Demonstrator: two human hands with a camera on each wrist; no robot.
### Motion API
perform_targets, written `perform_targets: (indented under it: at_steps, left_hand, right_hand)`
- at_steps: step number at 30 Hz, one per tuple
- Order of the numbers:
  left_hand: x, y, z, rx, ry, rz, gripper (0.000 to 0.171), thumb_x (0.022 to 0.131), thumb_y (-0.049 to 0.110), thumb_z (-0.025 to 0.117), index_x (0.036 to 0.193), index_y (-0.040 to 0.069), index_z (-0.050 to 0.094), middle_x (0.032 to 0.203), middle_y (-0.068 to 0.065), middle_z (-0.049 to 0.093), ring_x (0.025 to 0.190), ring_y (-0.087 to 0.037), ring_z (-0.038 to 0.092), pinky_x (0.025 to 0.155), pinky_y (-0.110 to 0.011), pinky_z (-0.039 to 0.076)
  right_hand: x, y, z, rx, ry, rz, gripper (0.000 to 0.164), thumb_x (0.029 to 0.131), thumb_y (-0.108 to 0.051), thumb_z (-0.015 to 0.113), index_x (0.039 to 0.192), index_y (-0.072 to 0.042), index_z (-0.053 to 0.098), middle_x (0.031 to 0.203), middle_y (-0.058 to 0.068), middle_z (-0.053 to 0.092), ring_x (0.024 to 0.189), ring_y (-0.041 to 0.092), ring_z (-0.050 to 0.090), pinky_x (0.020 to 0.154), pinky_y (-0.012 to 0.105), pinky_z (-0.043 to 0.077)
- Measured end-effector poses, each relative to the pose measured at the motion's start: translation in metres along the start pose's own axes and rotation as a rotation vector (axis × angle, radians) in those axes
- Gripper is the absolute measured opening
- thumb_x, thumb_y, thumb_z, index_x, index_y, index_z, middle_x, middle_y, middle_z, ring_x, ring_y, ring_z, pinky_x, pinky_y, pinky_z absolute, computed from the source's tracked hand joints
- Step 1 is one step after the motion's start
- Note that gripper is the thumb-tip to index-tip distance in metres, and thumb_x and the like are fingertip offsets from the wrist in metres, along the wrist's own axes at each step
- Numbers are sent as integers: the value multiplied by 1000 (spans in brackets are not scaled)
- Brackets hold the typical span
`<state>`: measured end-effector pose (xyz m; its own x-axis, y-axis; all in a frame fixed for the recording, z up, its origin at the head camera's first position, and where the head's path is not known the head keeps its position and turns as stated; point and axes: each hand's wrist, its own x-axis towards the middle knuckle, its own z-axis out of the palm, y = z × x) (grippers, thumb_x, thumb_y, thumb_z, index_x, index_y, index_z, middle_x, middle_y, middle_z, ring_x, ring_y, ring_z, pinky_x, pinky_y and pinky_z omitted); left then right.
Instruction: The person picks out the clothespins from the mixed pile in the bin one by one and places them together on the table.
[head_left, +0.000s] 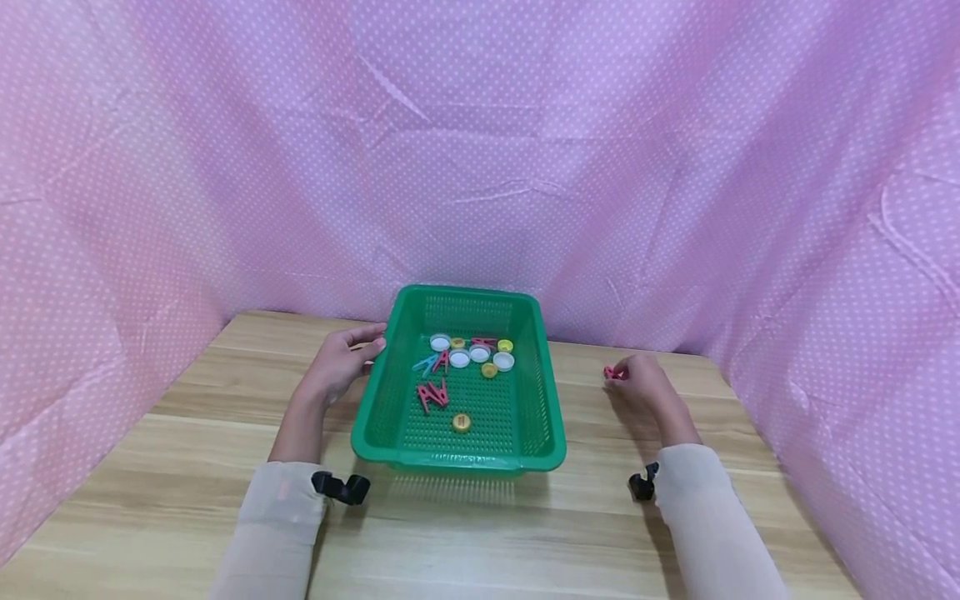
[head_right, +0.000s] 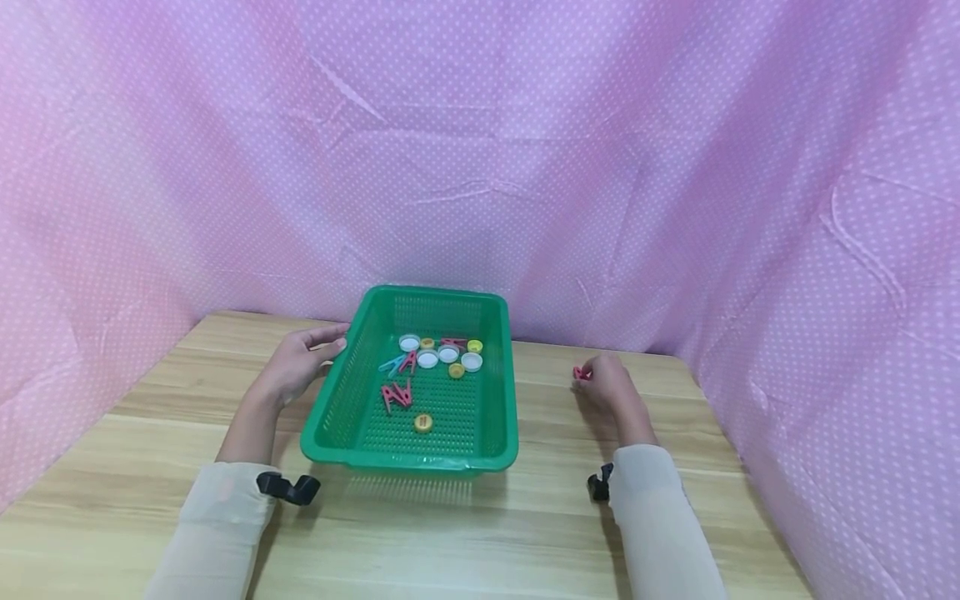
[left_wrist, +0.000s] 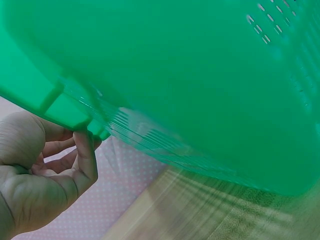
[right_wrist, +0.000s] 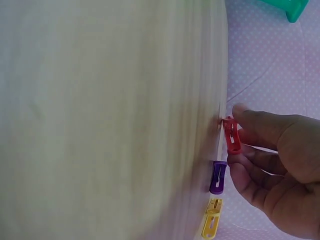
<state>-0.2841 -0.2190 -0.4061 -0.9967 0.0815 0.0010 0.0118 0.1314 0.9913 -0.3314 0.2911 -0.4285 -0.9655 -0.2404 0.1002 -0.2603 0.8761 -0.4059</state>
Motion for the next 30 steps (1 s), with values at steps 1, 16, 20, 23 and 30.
perform_targets:
  at_steps: [1, 16, 20, 23, 30]
  left_hand:
    - [0, 0, 0, -1, -2, 0, 45, 96, 21, 57, 138, 7, 49, 133, -11, 51, 100, -16, 60, 82, -31, 54]
    - [-1, 0, -1, 12, -11, 4, 46, 96, 24, 57, 139, 8, 48, 134, -11, 51, 101, -15, 59, 83, -30, 53]
    - [0, 0, -1, 9, -13, 2, 46, 97, 24, 57, 139, 8, 48, 134, -11, 51, 101, -15, 59, 83, -30, 53]
    - [-1, 0, -1, 5, -8, 4, 45, 97, 23, 57, 138, 8, 49, 134, -10, 51, 100, -15, 59, 83, -31, 53]
    - [-1, 1, -1, 4, -13, 20, 44, 97, 20, 56, 139, 6, 48, 135, -12, 50, 99, -14, 60, 82, -30, 54]
  right_hand:
    - [0, 0, 0, -7, 4, -1, 19, 85, -17, 72, 93, 1, 72, 81, 9, 67, 74, 20, 61, 69, 39, 52]
    - [0, -8, 2, 39, -69, 10, 9, 79, -10, 75, 81, -4, 68, 77, 6, 65, 73, 18, 58, 71, 37, 50]
    - [0, -10, 1, 29, -65, 13, 9, 79, -9, 75, 77, -4, 67, 77, 6, 65, 73, 18, 58, 71, 37, 50]
    - [0, -12, 0, 23, -55, 26, 10, 78, -10, 75, 76, -5, 67, 77, 5, 64, 73, 18, 57, 71, 36, 49]
    - [-3, -15, -5, 4, -48, 39, 14, 79, -12, 74, 88, -1, 70, 80, 9, 61, 74, 23, 53, 66, 37, 46]
